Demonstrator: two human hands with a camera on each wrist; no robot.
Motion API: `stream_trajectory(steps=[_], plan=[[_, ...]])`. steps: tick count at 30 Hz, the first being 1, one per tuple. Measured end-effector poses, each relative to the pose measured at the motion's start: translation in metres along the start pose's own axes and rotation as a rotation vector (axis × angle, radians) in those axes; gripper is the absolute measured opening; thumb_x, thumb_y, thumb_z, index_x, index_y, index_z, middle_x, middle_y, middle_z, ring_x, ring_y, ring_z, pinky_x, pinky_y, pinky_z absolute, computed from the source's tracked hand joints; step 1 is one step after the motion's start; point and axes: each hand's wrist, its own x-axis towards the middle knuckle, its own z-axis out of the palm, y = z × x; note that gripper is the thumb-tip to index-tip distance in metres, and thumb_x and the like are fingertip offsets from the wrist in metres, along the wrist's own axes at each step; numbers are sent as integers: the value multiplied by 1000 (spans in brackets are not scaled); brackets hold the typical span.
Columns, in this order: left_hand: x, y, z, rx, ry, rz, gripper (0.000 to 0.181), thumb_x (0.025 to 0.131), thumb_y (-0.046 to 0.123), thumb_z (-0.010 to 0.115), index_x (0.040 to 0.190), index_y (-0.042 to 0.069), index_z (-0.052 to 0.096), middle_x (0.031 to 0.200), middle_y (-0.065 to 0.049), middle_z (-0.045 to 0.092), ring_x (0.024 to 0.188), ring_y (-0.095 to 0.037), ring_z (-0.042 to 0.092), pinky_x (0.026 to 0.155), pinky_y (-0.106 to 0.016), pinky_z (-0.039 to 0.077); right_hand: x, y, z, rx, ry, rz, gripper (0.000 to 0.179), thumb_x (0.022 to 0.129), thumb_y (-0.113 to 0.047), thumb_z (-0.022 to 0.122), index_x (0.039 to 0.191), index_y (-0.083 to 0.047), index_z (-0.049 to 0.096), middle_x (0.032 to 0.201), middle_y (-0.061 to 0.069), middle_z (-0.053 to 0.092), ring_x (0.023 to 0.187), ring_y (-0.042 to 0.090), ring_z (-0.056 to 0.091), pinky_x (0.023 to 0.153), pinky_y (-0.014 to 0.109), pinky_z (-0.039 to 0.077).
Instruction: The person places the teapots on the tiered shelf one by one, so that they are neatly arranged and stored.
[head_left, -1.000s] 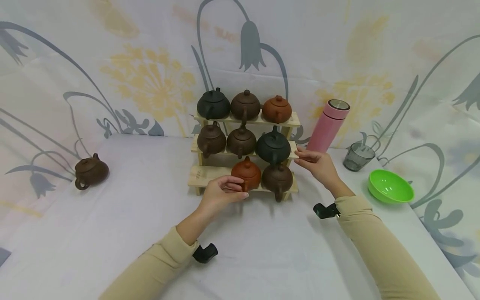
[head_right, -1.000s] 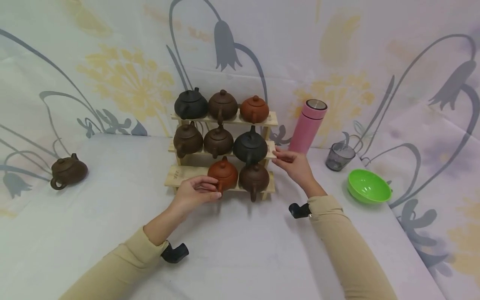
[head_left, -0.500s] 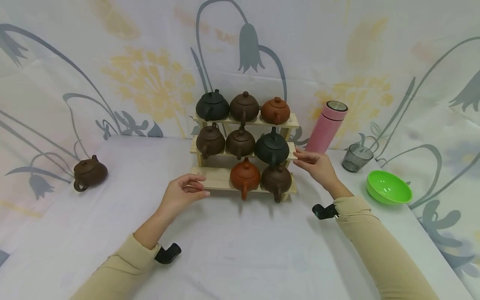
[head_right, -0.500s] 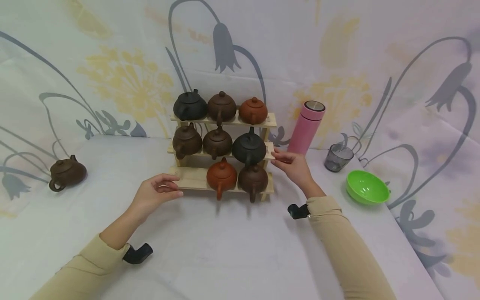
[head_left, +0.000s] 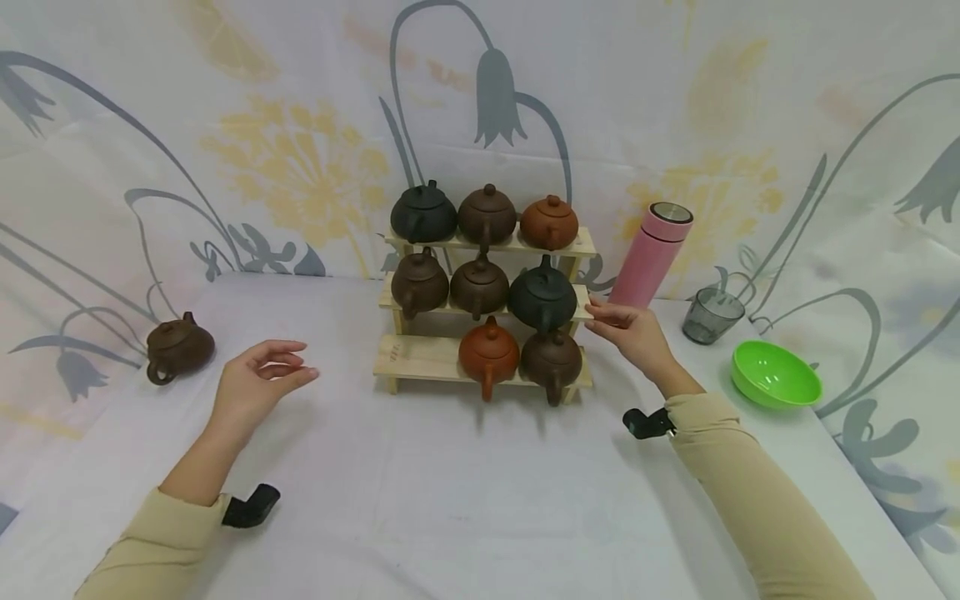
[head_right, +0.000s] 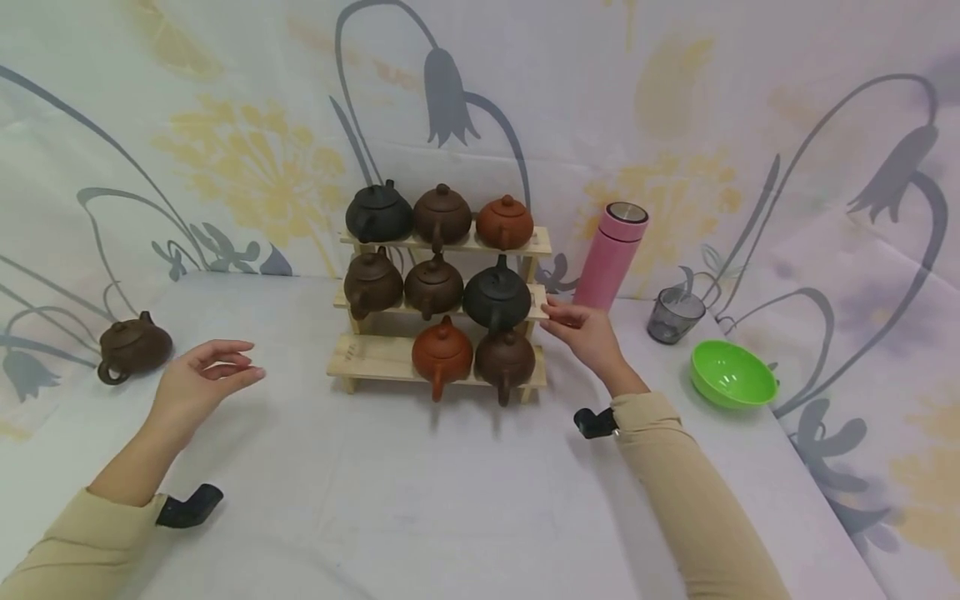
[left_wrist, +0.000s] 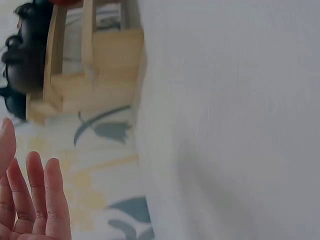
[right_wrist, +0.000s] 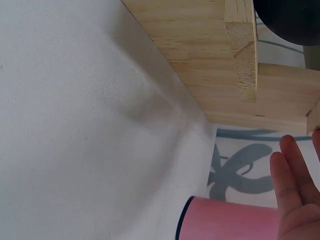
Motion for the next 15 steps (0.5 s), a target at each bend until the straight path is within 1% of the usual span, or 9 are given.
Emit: stream_trajectory(steps=[2, 3, 4, 6, 9, 10, 12, 14, 15], plan=[[-1, -4, -12, 8, 33, -17, 46, 79, 27, 76, 115, 4, 60, 90, 7, 59, 79, 4, 59, 66, -13, 46, 1, 0, 0, -8, 2, -1, 36, 88, -13, 65, 119, 6, 60, 133, 14, 49, 115, 29, 52, 78, 16, 48], [-1, -6, -17, -8, 61, -37, 44, 78, 25, 77, 114, 6, 61, 89, 8, 59, 78, 4, 59, 65, -13, 46, 1, 1, 0, -11, 4, -1, 36, 88, -13, 65, 119, 6, 61, 133, 14, 49, 115, 30, 53, 78, 16, 48], [-2, -9, -22, -14, 75, -50, 42, 78, 26, 77, 113, 8, 62, 88, 9, 59, 78, 4, 59, 65, -12, 46, 2, 1, 0, -14, 3, -3, 36, 88, -14, 65, 119, 6, 61, 133, 13, 49, 115, 30, 53, 78, 16, 48], [-2, -13, -32, -33, 104, -62, 36, 78, 24, 77, 109, 15, 64, 87, 10, 59, 77, 4, 59, 64, -12, 46, 2, 1, 1, -17, 2, -5, 36, 88, -14, 65, 119, 6, 60, 133, 14, 49, 114, 30, 53, 78, 16, 48], [-4, -19, -44, -95, 138, -78, 28, 77, 17, 78, 101, 26, 66, 83, 14, 59, 75, 5, 58, 62, -10, 46, 1, 2, 1, -19, 4, -7, 36, 88, -13, 65, 119, 6, 60, 133, 14, 49, 114, 31, 53, 77, 15, 48], [-5, -21, -49, -109, 140, -71, 28, 78, 16, 77, 99, 28, 65, 83, 16, 58, 75, 6, 58, 63, -9, 46, 1, 2, 1, -23, 3, -9, 37, 89, -14, 65, 119, 6, 60, 133, 14, 49, 114, 31, 53, 77, 15, 48], [-6, -25, -56, -180, 176, -81, 29, 76, 10, 78, 95, 29, 66, 81, 17, 60, 73, 6, 58, 63, -8, 46, 1, 2, 1, -26, 3, -12, 37, 89, -14, 65, 119, 6, 60, 133, 14, 49, 114, 30, 53, 77, 16, 48], [-4, -36, -62, -281, 215, -101, 29, 74, 6, 78, 94, 24, 67, 79, 14, 61, 72, 4, 59, 63, -8, 46, 0, 3, 1, -33, 9, -15, 38, 88, -16, 65, 120, 5, 60, 132, 13, 50, 114, 29, 54, 77, 15, 48], [-2, -44, -66, -324, 238, -109, 29, 73, 5, 79, 95, 20, 68, 78, 13, 62, 72, 3, 59, 64, -8, 47, 0, 3, 1, -35, 11, -17, 38, 89, -16, 65, 120, 5, 60, 132, 13, 50, 113, 29, 54, 77, 15, 48]])
